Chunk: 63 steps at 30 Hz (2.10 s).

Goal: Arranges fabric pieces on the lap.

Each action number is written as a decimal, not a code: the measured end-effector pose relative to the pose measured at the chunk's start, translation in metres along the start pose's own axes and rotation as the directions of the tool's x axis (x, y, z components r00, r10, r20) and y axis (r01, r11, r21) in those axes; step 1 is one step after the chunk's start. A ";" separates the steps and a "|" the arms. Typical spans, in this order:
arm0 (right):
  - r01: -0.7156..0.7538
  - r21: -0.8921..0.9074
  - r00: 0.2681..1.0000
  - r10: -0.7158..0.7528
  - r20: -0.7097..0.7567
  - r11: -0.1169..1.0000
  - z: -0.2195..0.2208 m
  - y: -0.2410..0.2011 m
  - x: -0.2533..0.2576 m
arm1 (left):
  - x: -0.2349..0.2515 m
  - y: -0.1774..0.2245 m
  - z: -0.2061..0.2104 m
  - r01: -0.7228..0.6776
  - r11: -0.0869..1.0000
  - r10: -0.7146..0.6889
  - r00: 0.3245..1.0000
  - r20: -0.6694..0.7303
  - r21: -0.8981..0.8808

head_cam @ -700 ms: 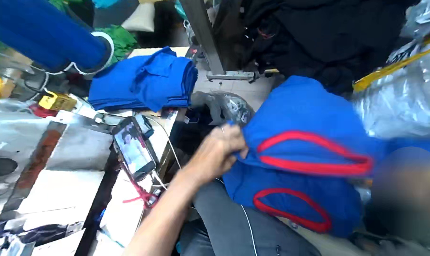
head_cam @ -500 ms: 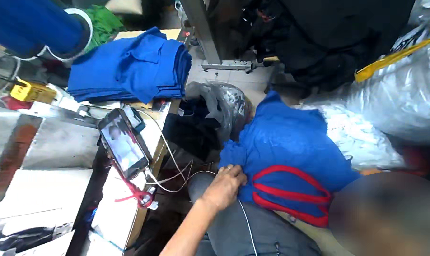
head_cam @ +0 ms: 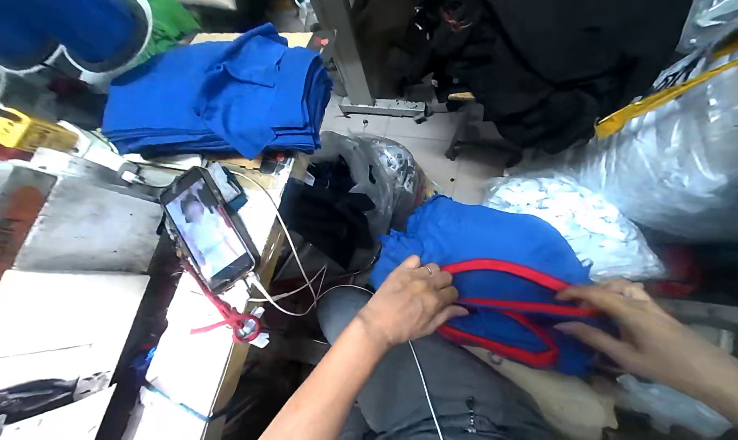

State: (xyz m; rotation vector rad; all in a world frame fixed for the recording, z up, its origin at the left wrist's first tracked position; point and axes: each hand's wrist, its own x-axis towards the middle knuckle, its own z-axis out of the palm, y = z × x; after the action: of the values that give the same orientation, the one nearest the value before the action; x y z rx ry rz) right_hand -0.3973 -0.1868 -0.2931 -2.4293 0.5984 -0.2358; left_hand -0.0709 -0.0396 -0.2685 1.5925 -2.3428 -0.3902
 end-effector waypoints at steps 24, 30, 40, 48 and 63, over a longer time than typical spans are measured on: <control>-0.051 -0.029 0.999 0.051 -0.004 0.998 0.042 -0.035 -0.040 | -0.023 0.037 0.036 0.126 0.992 -0.122 0.965 0.231 -0.003; -0.017 0.124 0.997 0.026 -0.077 0.992 0.017 -0.026 -0.021 | -0.008 0.030 0.019 0.205 0.973 -0.145 0.900 0.412 -0.107; 0.271 -0.113 0.961 -0.275 -0.021 0.956 -0.014 -0.014 0.026 | 0.000 -0.011 -0.042 -0.113 0.993 0.112 0.991 -0.066 -0.015; 0.155 -0.112 0.985 -0.144 0.100 0.982 0.051 -0.020 0.002 | -0.017 -0.008 0.005 -0.096 0.982 0.056 0.969 0.240 0.162; 0.020 0.214 0.966 0.036 -0.255 0.977 -0.029 -0.018 0.051 | 0.004 -0.019 -0.042 -0.117 0.993 0.119 0.990 -0.070 0.029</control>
State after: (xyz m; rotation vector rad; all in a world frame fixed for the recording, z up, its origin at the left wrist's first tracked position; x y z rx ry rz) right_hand -0.3544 -0.2130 -0.2581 -2.2020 0.6588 -0.5901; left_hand -0.0404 -0.0530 -0.2362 1.4449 -2.3812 -0.2743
